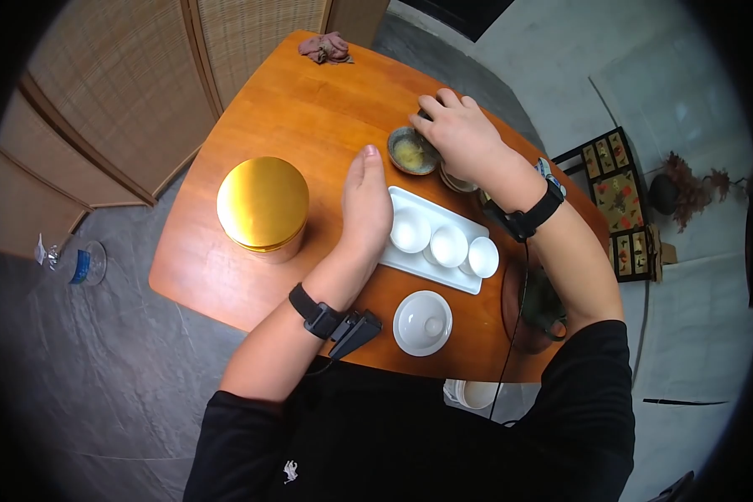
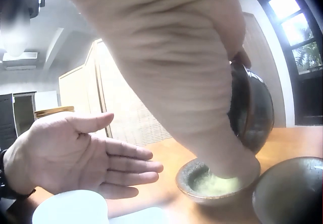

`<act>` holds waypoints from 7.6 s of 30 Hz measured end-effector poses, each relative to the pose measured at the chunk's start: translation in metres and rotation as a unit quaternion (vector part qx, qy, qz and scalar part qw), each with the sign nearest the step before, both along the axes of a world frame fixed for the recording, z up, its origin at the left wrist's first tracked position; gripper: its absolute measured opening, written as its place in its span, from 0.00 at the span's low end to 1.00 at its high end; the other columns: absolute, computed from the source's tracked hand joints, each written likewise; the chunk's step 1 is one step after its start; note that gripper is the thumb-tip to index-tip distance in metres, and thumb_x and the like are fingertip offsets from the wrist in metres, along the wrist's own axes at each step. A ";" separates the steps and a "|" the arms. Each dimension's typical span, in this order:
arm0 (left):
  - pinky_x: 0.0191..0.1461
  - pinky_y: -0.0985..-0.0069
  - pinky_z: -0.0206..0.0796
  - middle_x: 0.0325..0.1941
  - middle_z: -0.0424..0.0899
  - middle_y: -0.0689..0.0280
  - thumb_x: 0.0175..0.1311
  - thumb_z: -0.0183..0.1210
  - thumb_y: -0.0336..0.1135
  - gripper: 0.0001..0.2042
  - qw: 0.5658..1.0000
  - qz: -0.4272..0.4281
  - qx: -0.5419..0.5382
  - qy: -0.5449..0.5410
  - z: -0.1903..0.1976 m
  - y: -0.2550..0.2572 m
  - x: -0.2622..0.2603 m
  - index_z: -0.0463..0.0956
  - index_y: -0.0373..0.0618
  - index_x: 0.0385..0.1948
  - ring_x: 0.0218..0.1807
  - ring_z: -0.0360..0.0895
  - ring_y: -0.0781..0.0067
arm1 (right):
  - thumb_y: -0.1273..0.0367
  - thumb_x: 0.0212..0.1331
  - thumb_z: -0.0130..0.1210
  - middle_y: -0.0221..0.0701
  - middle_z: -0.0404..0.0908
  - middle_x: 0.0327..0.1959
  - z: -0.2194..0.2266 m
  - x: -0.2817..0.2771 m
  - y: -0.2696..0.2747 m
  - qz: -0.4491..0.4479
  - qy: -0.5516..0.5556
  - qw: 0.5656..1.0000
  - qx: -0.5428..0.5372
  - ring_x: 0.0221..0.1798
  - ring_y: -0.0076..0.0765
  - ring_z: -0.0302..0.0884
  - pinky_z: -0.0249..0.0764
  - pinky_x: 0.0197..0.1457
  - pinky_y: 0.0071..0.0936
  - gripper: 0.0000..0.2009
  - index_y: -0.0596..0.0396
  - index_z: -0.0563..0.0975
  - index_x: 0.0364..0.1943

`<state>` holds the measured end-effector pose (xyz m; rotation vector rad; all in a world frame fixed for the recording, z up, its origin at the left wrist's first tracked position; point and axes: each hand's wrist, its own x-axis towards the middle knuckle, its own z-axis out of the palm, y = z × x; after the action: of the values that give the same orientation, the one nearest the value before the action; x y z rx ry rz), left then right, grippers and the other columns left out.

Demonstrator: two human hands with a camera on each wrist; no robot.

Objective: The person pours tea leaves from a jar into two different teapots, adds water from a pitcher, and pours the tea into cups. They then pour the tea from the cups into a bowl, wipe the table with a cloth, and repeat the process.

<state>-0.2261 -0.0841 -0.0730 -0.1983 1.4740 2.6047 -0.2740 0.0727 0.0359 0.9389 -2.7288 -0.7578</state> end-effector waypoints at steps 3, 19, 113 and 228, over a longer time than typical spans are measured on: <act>0.80 0.69 0.52 0.71 0.69 0.51 0.82 0.44 0.50 0.30 1.000 -0.006 -0.029 0.006 -0.006 0.000 -0.002 0.60 0.28 0.70 0.74 0.65 0.64 | 0.71 0.50 0.64 0.27 0.77 0.48 0.002 0.002 -0.004 0.029 0.051 0.998 0.033 0.56 0.36 0.72 0.70 0.50 0.30 0.18 0.51 0.84 0.48; 0.75 0.68 0.57 0.70 0.72 0.44 0.81 0.42 0.52 0.31 0.998 0.049 -0.042 0.010 0.001 0.003 0.004 0.66 0.29 0.68 0.73 0.68 0.54 | 0.67 0.56 0.60 0.23 0.75 0.54 -0.001 0.025 -0.022 0.057 0.133 0.987 0.069 0.62 0.35 0.66 0.67 0.48 0.30 0.10 0.49 0.87 0.40; 0.82 0.65 0.44 0.82 0.54 0.54 0.80 0.45 0.53 0.33 0.994 0.031 0.091 -0.055 0.014 -0.020 0.014 0.52 0.36 0.75 0.82 0.51 0.60 | 0.62 0.44 0.74 0.48 0.70 0.65 -0.037 -0.015 -0.005 -0.196 -0.293 0.899 -0.258 0.69 0.55 0.68 0.69 0.71 0.37 0.48 0.58 0.64 0.73; 0.75 0.65 0.60 0.65 0.72 0.53 0.78 0.53 0.48 0.25 0.970 -0.064 0.223 -0.078 0.053 0.016 0.018 0.67 0.33 0.61 0.69 0.71 0.62 | 0.69 0.56 0.59 0.25 0.75 0.49 0.000 0.060 0.030 -0.065 0.113 0.988 0.089 0.56 0.35 0.72 0.71 0.47 0.30 0.17 0.51 0.82 0.52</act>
<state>-0.2077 -0.0680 -0.0199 -0.2400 0.7957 2.6588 -0.2143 0.1031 0.0359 0.6621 -2.5747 -1.0748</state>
